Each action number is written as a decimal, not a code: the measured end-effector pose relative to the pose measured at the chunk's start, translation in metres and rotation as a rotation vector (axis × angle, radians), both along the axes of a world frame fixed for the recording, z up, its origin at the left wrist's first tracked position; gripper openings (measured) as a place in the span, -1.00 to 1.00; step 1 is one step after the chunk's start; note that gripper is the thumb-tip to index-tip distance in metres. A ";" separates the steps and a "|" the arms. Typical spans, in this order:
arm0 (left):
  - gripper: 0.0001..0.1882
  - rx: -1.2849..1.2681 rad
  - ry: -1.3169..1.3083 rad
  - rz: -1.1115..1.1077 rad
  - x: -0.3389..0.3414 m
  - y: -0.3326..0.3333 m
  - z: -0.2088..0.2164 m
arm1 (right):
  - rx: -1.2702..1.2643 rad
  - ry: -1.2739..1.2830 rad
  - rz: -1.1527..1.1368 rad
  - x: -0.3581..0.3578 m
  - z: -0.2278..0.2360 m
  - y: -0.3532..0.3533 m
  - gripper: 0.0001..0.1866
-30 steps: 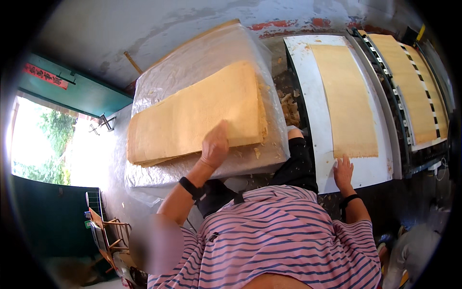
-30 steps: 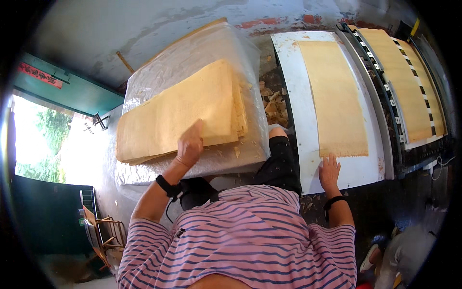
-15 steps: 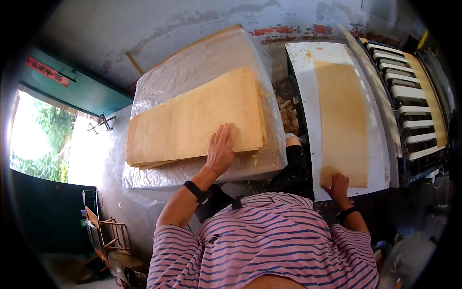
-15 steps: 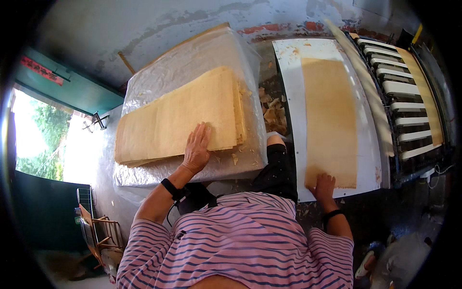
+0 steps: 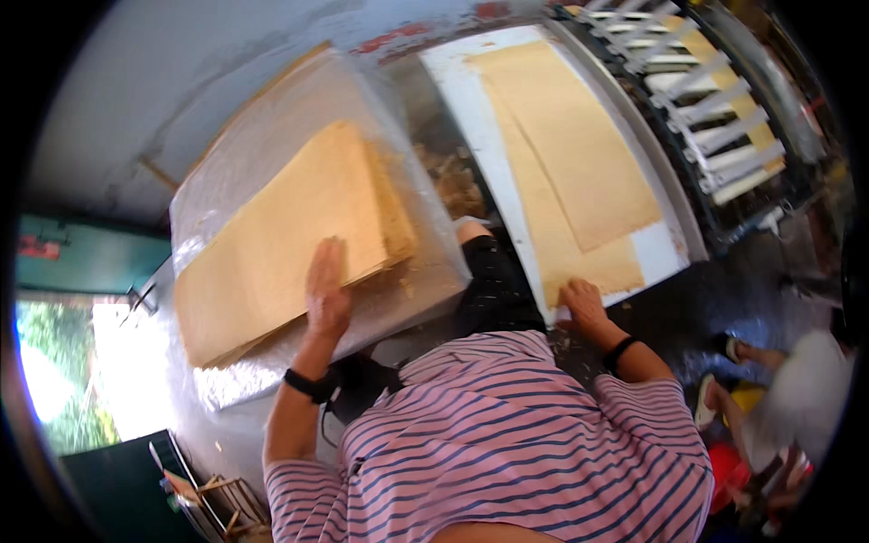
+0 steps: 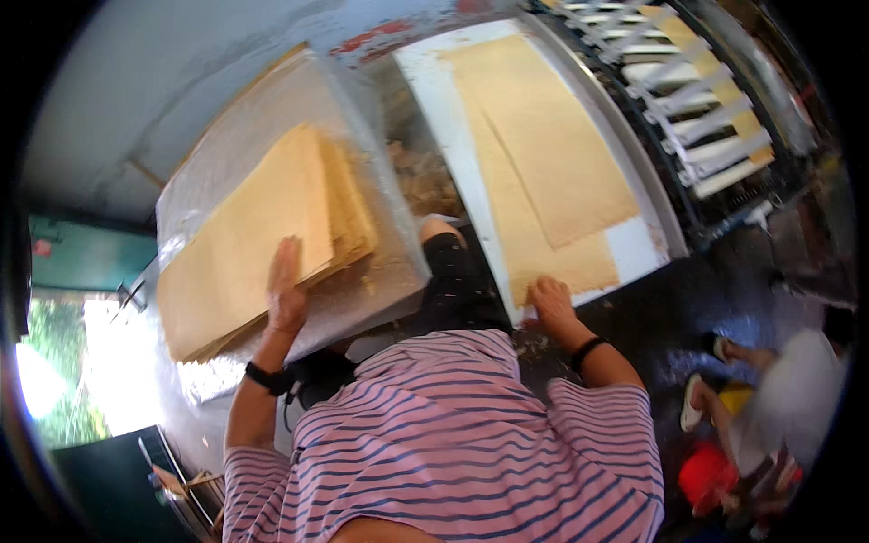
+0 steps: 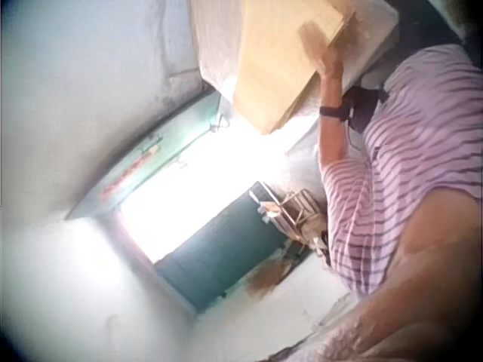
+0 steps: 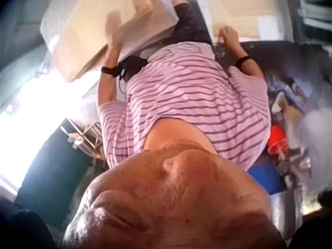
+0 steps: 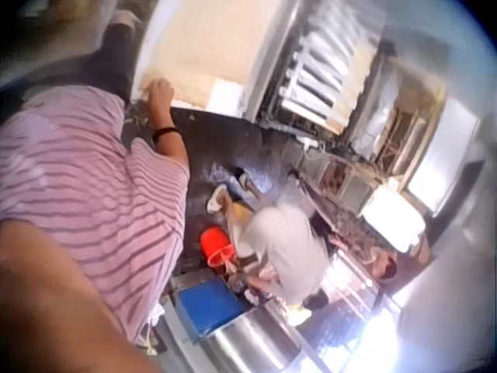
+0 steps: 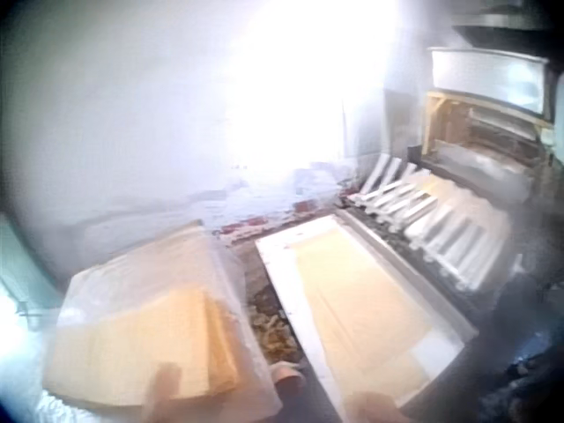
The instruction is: The person picks up thin veneer sheets from a stack, places them onto a conveyor belt for processing, and repeats this action with multiple sheets.
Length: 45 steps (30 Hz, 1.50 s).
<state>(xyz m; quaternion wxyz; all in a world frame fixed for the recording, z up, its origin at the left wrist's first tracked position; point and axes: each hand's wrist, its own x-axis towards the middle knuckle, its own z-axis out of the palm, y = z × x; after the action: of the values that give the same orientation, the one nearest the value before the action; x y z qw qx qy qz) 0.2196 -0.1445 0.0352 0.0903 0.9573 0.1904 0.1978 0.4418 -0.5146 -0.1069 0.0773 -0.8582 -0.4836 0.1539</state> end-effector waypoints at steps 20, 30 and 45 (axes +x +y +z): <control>-0.50 -0.057 -0.006 0.042 0.015 -0.003 0.007 | 0.017 -0.315 -0.441 0.057 -0.050 0.024 -0.44; -0.54 0.028 0.013 0.007 0.014 0.000 -0.002 | -0.095 -0.381 -0.186 0.041 -0.035 0.012 -0.49; -0.50 0.071 0.010 -0.026 0.017 0.001 -0.002 | 0.091 0.011 -0.363 0.001 -0.010 0.021 -0.61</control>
<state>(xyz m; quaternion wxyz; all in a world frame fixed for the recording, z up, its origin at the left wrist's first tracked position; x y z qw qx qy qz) 0.2365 -0.1434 0.0328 0.0578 0.9633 0.1714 0.1984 0.4427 -0.4935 -0.1171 0.1452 -0.9261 -0.3270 0.1200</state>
